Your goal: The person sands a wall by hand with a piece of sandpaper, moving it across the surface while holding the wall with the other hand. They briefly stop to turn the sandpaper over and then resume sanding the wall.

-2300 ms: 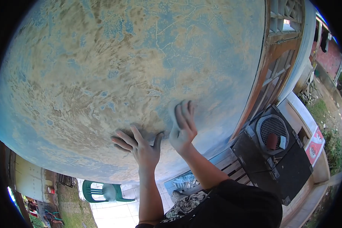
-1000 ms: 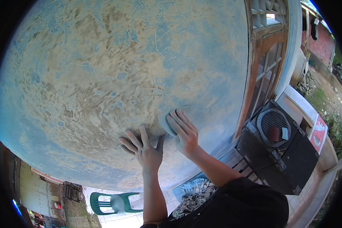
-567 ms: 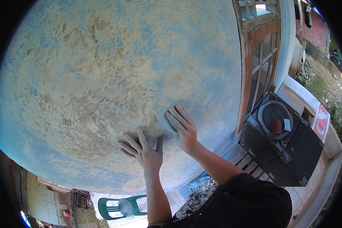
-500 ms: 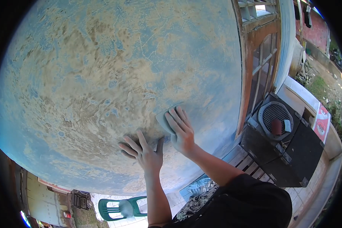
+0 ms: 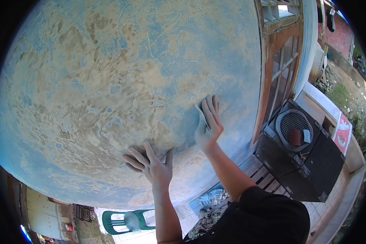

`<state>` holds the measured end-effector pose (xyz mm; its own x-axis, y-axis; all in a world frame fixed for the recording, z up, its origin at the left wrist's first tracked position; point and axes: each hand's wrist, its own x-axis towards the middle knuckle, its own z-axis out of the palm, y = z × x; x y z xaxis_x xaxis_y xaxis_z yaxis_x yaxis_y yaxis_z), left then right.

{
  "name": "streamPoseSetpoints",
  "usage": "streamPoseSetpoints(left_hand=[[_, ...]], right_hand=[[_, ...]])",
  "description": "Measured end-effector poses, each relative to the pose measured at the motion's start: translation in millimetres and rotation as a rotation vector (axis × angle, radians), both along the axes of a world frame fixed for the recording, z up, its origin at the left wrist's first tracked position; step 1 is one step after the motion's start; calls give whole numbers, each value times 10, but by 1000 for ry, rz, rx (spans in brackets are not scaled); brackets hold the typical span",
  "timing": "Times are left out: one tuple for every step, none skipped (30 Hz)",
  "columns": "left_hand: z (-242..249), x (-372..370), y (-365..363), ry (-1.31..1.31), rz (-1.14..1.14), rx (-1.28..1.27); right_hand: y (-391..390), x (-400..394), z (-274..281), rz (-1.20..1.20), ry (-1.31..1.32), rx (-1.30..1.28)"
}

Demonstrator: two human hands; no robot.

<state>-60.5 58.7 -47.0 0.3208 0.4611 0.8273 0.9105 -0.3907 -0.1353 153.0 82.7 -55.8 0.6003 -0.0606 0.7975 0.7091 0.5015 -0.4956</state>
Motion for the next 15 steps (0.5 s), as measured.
streamPoseSetpoints(left_hand=[[-9, 5, -12, -8, 7, -13], [2, 8, -18, -19, 9, -42], [12, 7, -29, -28, 12, -67], [16, 5, -48, -25, 20, -69], [26, 5, -56, -2, 26, -77], [46, -3, -53, 22, 30, -81], [53, -6, -38, 25, 28, -67], [39, -2, -30, 25, 28, -51], [29, 7, -32, 26, 27, -43], [29, 13, -44, 27, 23, -47], [35, 22, -49, 20, 23, -45], [43, 35, -51, 12, 23, -42], [41, 38, -59, 14, 24, -47], [39, 30, -61, 18, 28, -56], [52, 13, -61, 24, 28, -62]], right_hand=[[-9, -157, 37, 7, -8, -13], [-42, -334, 45, 44, -61, -53], [-71, -427, 39, 82, -111, -87], [-72, -400, -56, 89, -108, -89], [-56, -319, -215, 115, -339, -117], [-58, -246, -309, 135, -569, -138], [-61, -140, -294, 129, -567, -126], [-35, 7, -262, 90, -466, -115], [-19, 111, -209, 53, -364, -111], [-82, 151, -54, 39, -213, -98], [-78, 48, -5, 36, -214, -103], [-40, -134, 61, 39, -132, -78], [-44, -281, 75, 44, -46, -54], [-96, -371, 24, 107, -197, -86], [-111, -329, -30, 106, -190, -85]])
